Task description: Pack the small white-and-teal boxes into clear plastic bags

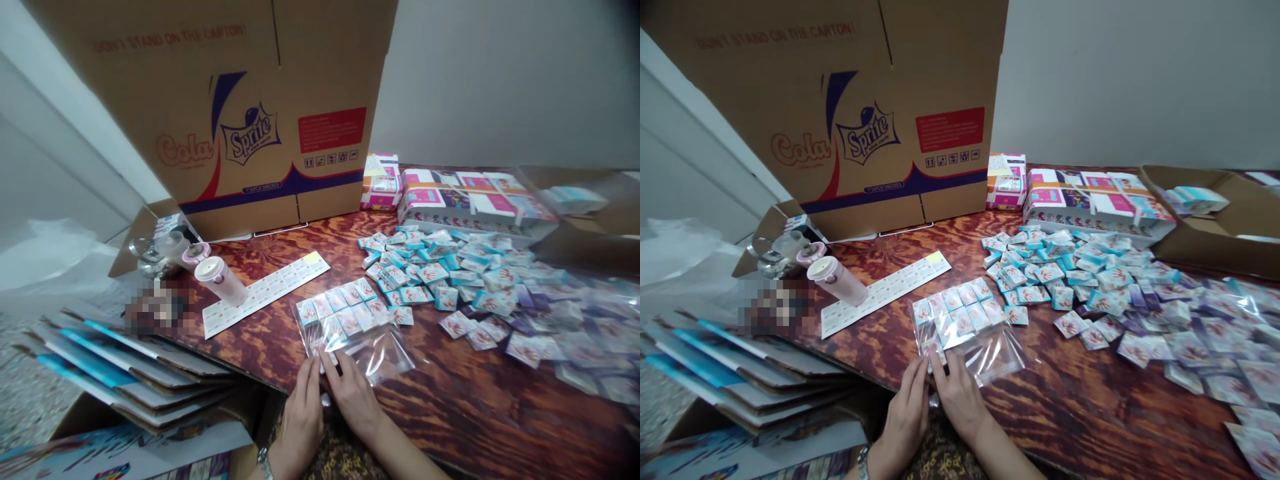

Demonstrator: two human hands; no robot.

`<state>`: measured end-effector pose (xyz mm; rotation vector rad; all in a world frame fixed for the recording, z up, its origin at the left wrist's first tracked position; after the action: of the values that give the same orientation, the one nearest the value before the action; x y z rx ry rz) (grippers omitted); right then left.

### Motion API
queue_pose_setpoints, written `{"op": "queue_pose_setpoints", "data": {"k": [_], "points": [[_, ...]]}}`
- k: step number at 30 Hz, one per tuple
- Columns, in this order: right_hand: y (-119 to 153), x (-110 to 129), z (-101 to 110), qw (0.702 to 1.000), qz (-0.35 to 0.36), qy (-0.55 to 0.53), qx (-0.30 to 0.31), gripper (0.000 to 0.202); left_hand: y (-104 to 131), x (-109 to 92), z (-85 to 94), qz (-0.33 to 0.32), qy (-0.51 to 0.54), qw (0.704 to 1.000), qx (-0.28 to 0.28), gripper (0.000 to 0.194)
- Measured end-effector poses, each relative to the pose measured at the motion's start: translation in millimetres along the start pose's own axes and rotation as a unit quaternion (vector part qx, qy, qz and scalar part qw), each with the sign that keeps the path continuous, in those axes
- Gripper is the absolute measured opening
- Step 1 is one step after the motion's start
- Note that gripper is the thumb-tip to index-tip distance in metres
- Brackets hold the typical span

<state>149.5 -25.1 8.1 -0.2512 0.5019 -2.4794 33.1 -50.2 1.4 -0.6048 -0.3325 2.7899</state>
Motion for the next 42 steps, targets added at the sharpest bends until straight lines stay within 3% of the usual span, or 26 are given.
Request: {"op": "queue_pose_setpoints", "data": {"k": [4,8,11,19,25,31,37,42], "points": [[-3.3,-7.0,3.2,0.999,0.001,-0.039,-0.002,0.048,-3.4,2.2,1.0,0.052,0.052,0.997,0.026,0.057],[12.2,-13.4,17.6,0.998,-0.003,-0.047,0.039,0.053,-7.9,0.1,6.9,0.071,0.075,0.994,0.037,0.054],[23.8,-10.7,25.7,0.997,0.027,-0.058,0.044,0.039,-8.8,-0.8,8.8,0.077,0.083,0.993,0.040,0.054],[-11.8,0.5,0.5,0.983,0.045,-0.107,0.139,0.019,-7.2,5.0,1.0,0.056,0.074,0.995,0.022,0.060],[-2.8,1.1,-3.1,0.984,0.088,-0.130,0.087,0.016,-14.8,17.4,8.6,0.100,0.096,0.990,0.006,0.059],[6.2,-19.9,-2.1,0.976,-0.071,-0.203,0.022,0.025,-17.9,18.2,10.4,0.133,0.158,0.978,0.005,0.060],[2.1,-23.6,-10.3,0.955,-0.115,-0.270,0.037,0.033,-19.8,18.9,8.5,0.149,0.174,0.973,0.008,0.064],[-1.3,-22.7,-12.4,0.960,-0.129,-0.239,0.066,0.036,-23.6,16.9,10.0,0.136,0.168,0.976,0.032,0.067]]}}
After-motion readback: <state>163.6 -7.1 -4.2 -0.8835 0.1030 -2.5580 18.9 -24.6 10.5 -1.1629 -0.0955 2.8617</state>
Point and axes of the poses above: each hand's wrist, its own y-axis away from the middle knuckle, its own z-axis out of the back of the hand, x = y × z, the point moved 4 cm from there along -y, towards the middle knuckle, and after that the axes turned 9 degrees about z, right-handed, at the moved point
